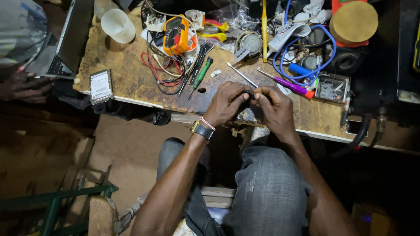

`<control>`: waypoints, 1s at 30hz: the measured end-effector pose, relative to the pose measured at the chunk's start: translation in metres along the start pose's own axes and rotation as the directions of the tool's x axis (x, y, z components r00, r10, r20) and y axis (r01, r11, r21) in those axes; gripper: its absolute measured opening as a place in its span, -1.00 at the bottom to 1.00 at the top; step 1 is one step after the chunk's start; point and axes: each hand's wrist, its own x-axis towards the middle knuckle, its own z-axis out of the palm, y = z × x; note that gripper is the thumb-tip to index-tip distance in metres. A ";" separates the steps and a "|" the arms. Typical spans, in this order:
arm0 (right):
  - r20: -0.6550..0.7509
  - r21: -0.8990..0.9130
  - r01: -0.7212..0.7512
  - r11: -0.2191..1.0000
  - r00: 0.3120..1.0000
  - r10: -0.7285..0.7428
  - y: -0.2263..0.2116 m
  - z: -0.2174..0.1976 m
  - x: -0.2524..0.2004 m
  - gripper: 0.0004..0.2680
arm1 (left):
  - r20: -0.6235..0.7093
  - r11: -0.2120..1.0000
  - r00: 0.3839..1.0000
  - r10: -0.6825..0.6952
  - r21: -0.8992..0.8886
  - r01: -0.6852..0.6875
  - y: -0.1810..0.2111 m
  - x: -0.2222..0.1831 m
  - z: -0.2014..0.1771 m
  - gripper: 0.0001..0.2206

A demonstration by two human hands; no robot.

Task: Reassembling the casing and internal components of a small electronic device using a screwdriver and hands.

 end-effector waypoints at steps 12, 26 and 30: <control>-0.012 -0.115 0.067 0.991 0.998 -0.068 0.011 0.000 0.000 -0.95 | -0.026 1.000 1.000 -0.011 -0.014 0.011 -0.006 -0.003 0.004 -0.84; 0.006 -0.257 0.157 0.954 0.987 -0.161 0.015 -0.003 -0.004 -0.97 | -0.013 0.998 0.999 0.051 0.048 -0.051 -0.013 -0.003 0.007 -0.84; 0.000 -0.249 0.148 0.957 0.988 -0.152 0.016 -0.002 -0.004 -0.96 | -0.017 0.997 0.998 0.066 0.046 -0.065 -0.010 -0.002 0.006 -0.85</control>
